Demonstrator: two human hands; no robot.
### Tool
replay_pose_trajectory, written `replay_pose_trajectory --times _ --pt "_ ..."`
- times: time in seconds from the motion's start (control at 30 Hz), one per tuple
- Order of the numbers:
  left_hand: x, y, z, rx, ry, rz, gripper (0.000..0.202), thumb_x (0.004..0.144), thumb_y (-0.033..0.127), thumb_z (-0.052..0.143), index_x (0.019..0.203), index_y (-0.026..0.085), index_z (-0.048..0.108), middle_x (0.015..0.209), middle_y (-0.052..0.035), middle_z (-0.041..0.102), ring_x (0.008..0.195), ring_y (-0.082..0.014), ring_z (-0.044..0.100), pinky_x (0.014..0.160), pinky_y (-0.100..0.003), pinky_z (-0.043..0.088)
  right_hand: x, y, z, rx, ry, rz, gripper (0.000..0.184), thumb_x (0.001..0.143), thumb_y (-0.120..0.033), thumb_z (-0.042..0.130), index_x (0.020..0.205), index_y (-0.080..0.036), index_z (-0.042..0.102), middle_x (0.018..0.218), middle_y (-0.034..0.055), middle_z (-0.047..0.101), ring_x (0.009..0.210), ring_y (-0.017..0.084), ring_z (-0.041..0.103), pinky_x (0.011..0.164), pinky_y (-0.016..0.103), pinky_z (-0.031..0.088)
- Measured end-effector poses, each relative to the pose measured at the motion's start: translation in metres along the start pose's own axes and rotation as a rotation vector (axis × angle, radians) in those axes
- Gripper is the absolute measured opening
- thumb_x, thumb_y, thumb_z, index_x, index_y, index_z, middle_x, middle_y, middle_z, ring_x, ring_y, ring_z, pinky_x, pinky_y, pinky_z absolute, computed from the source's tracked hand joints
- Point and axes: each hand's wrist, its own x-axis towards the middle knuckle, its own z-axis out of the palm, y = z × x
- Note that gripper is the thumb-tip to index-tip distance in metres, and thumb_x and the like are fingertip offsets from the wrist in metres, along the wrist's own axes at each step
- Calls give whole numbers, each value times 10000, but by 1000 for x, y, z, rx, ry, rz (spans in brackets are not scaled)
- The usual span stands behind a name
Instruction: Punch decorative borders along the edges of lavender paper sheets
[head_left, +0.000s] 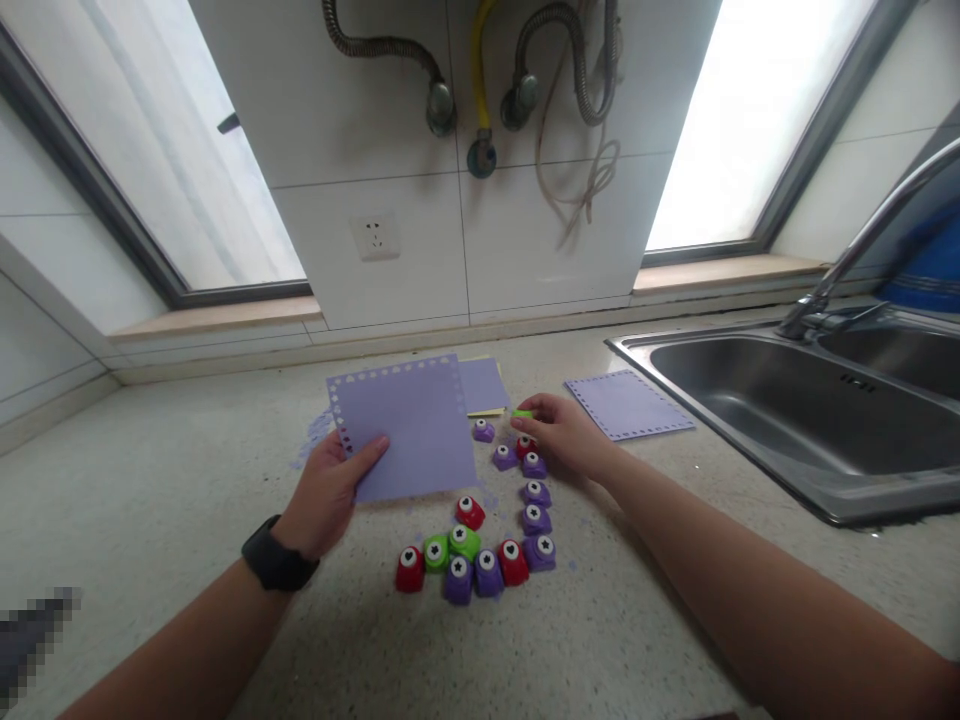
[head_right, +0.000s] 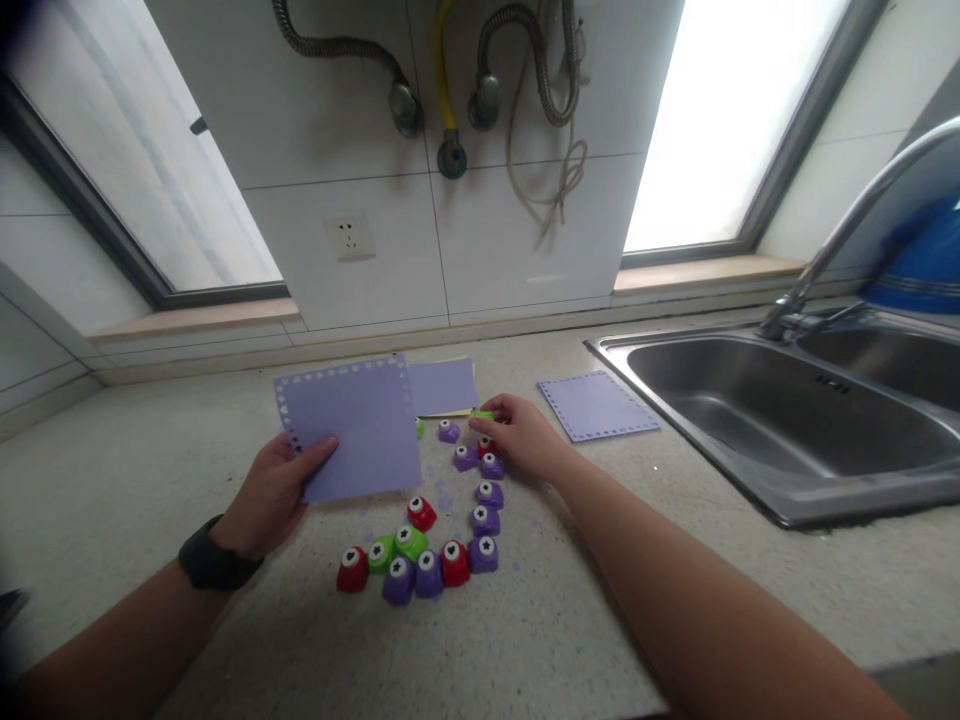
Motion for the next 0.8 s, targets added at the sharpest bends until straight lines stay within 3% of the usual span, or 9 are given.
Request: replay_pose_trajectory --times 0.33,0.63,0.8 --pt "3 -8 -7 105 1 50 416 764 313 821 1143 191 701 1097 -67 786 954 -230 747 900 -374 582 -5 -17 -3 -344 -20 20 335 861 -494 683 927 -178 770 855 94 767 750 225 671 717 353 473" --pt "3 -11 -8 141 7 51 419 756 335 824 1130 187 704 1078 -69 789 955 -238 745 892 -375 582 -2 -10 -5 -484 -70 -122 348 910 -492 621 922 -203 815 1020 142 757 956 293 652 875 429 467" --pt "3 -14 -8 133 -4 43 415 748 334 833 1113 184 706 1074 -68 788 943 -238 744 887 -374 580 -1 -7 -3 -479 -121 -129 355 948 -480 575 931 -219 815 964 133 778 936 293 664 895 448 473"
